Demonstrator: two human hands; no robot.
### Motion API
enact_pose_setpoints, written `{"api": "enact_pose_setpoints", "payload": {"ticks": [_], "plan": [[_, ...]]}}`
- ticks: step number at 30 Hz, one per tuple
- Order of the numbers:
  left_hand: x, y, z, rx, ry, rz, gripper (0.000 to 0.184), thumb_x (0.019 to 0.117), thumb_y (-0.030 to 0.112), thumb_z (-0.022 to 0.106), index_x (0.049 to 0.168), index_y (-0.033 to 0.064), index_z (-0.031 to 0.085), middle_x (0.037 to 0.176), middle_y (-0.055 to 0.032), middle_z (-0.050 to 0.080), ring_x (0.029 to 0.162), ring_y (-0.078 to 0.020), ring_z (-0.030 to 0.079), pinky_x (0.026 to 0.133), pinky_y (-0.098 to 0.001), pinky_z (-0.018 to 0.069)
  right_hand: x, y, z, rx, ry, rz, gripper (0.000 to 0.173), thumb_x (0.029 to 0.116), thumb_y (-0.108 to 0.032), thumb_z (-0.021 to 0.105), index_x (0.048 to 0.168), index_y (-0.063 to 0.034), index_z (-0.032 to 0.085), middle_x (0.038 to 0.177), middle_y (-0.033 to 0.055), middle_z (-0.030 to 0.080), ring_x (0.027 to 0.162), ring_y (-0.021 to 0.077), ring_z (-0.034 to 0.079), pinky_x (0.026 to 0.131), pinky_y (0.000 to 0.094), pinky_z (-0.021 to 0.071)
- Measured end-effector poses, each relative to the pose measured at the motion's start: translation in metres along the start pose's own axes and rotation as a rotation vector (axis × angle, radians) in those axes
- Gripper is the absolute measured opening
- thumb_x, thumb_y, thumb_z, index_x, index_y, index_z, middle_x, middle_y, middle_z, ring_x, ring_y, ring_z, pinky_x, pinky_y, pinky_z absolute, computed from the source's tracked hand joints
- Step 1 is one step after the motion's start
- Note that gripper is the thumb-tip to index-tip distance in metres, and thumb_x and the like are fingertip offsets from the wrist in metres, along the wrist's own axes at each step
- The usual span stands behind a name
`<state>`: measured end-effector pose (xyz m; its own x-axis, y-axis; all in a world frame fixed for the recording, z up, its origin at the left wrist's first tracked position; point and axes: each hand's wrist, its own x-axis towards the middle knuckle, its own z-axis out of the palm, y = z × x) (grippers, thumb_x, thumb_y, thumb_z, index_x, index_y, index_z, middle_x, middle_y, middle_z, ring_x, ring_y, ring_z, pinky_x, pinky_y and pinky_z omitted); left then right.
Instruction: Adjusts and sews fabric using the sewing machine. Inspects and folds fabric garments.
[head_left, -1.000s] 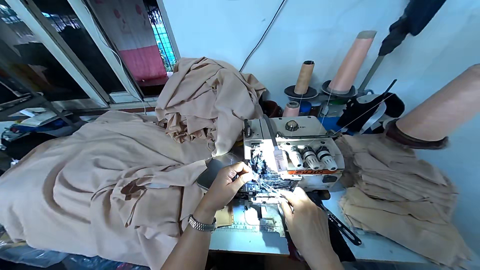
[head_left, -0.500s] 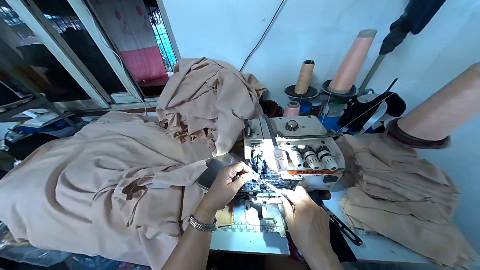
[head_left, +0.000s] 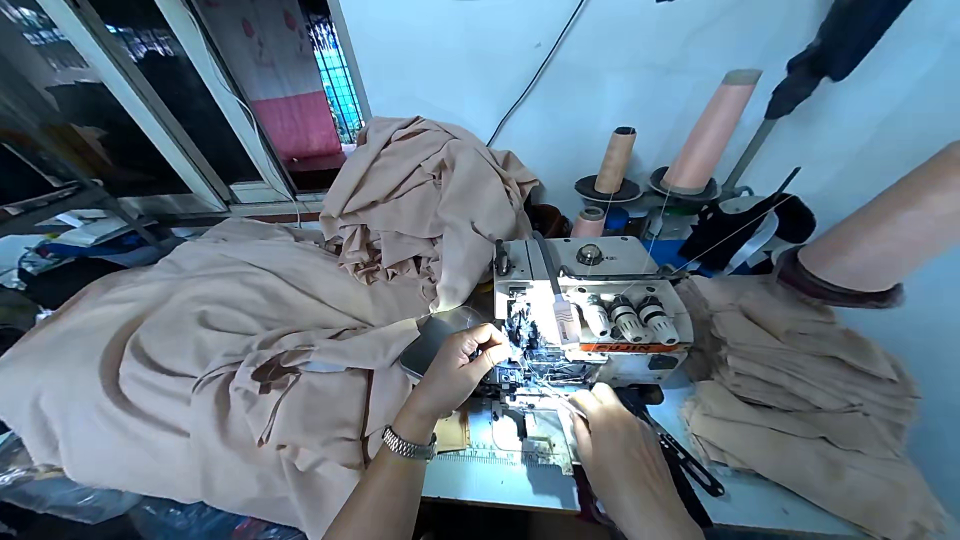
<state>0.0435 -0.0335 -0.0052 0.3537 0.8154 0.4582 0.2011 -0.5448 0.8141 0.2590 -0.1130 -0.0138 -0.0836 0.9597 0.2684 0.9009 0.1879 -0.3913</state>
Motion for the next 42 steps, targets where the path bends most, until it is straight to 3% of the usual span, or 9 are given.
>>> {"api": "enact_pose_setpoints", "payload": {"ticks": [4, 6, 10, 17, 22, 27, 34, 40, 42], "plan": [[-0.001, -0.001, 0.000, -0.010, 0.008, 0.005, 0.014, 0.1014, 0.007, 0.056, 0.093, 0.0050, 0.067, 0.083, -0.0023, 0.064, 0.073, -0.0085, 0.060, 0.066, -0.0224, 0.0508, 0.007, -0.015, 0.005, -0.145, 0.209, 0.015, 0.016, 0.0863, 0.000, 0.072, 0.101, -0.0026, 0.077, 0.098, 0.0196, 0.067, 0.078, 0.0352, 0.071, 0.059, 0.0459, 0.0576], [0.000, -0.001, 0.000, -0.015, 0.008, 0.006, 0.014, 0.1013, 0.007, 0.056, 0.093, 0.0049, 0.067, 0.084, -0.0025, 0.064, 0.074, -0.0087, 0.060, 0.067, -0.0227, 0.0513, 0.012, -0.017, 0.011, -0.202, 0.252, 0.013, 0.017, 0.0851, 0.001, 0.074, 0.101, -0.0033, 0.077, 0.100, 0.0203, 0.067, 0.081, 0.0370, 0.071, 0.059, 0.0473, 0.0578], [0.000, -0.002, -0.001, -0.035, 0.014, 0.019, 0.014, 0.1012, 0.007, 0.056, 0.093, 0.0041, 0.068, 0.084, -0.0030, 0.064, 0.075, -0.0085, 0.061, 0.068, -0.0227, 0.0513, 0.015, -0.021, 0.017, -0.219, 0.208, 0.022, 0.016, 0.0896, -0.001, 0.070, 0.104, -0.0019, 0.076, 0.107, 0.0221, 0.069, 0.088, 0.0403, 0.071, 0.063, 0.0503, 0.0578], [0.001, -0.003, -0.001, -0.013, 0.014, 0.036, 0.014, 0.1014, 0.009, 0.057, 0.092, 0.0053, 0.067, 0.083, -0.0018, 0.064, 0.074, -0.0082, 0.060, 0.067, -0.0227, 0.0504, 0.018, -0.024, 0.025, -0.273, 0.289, -0.003, 0.017, 0.0858, 0.006, 0.069, 0.101, 0.0000, 0.077, 0.108, 0.0244, 0.070, 0.087, 0.0417, 0.072, 0.059, 0.0497, 0.0573], [0.000, -0.003, -0.001, -0.011, 0.019, 0.045, 0.014, 0.1013, 0.008, 0.057, 0.093, 0.0043, 0.068, 0.083, -0.0020, 0.064, 0.074, -0.0081, 0.060, 0.068, -0.0228, 0.0509, 0.016, -0.026, 0.018, -0.317, 0.269, 0.030, 0.011, 0.0870, -0.001, 0.070, 0.097, -0.0013, 0.076, 0.095, 0.0197, 0.070, 0.084, 0.0391, 0.072, 0.055, 0.0471, 0.0554], [0.000, -0.003, -0.001, -0.016, 0.024, 0.051, 0.015, 0.1015, 0.009, 0.056, 0.093, 0.0039, 0.067, 0.082, -0.0024, 0.063, 0.073, -0.0081, 0.059, 0.067, -0.0227, 0.0505, 0.016, -0.025, 0.020, -0.310, 0.275, 0.044, 0.010, 0.0882, -0.003, 0.070, 0.097, -0.0007, 0.075, 0.093, 0.0195, 0.070, 0.082, 0.0383, 0.072, 0.055, 0.0475, 0.0552], [0.000, -0.005, -0.001, -0.014, 0.028, 0.064, 0.015, 0.1017, 0.009, 0.056, 0.092, 0.0036, 0.067, 0.082, -0.0022, 0.064, 0.074, -0.0081, 0.060, 0.069, -0.0232, 0.0515, 0.019, -0.017, 0.023, -0.214, 0.319, 0.021, 0.011, 0.0873, 0.000, 0.068, 0.095, -0.0025, 0.076, 0.086, 0.0171, 0.071, 0.072, 0.0368, 0.071, 0.055, 0.0501, 0.0550], [0.000, -0.004, 0.000, -0.028, 0.030, 0.046, 0.014, 0.1009, 0.007, 0.057, 0.093, 0.0033, 0.067, 0.082, -0.0028, 0.064, 0.072, -0.0083, 0.059, 0.066, -0.0225, 0.0504, 0.003, -0.012, 0.005, -0.091, 0.317, 0.035, 0.017, 0.0908, -0.003, 0.062, 0.097, -0.0037, 0.077, 0.091, 0.0164, 0.072, 0.075, 0.0356, 0.072, 0.058, 0.0510, 0.0565], [0.000, -0.003, 0.000, -0.037, 0.034, 0.046, 0.014, 0.1011, 0.007, 0.056, 0.093, 0.0030, 0.067, 0.082, -0.0030, 0.064, 0.073, -0.0085, 0.060, 0.067, -0.0227, 0.0508, -0.006, -0.007, -0.002, -0.020, 0.221, 0.045, 0.018, 0.0935, -0.007, 0.060, 0.099, -0.0051, 0.077, 0.094, 0.0148, 0.072, 0.077, 0.0344, 0.072, 0.061, 0.0525, 0.0562]]}}
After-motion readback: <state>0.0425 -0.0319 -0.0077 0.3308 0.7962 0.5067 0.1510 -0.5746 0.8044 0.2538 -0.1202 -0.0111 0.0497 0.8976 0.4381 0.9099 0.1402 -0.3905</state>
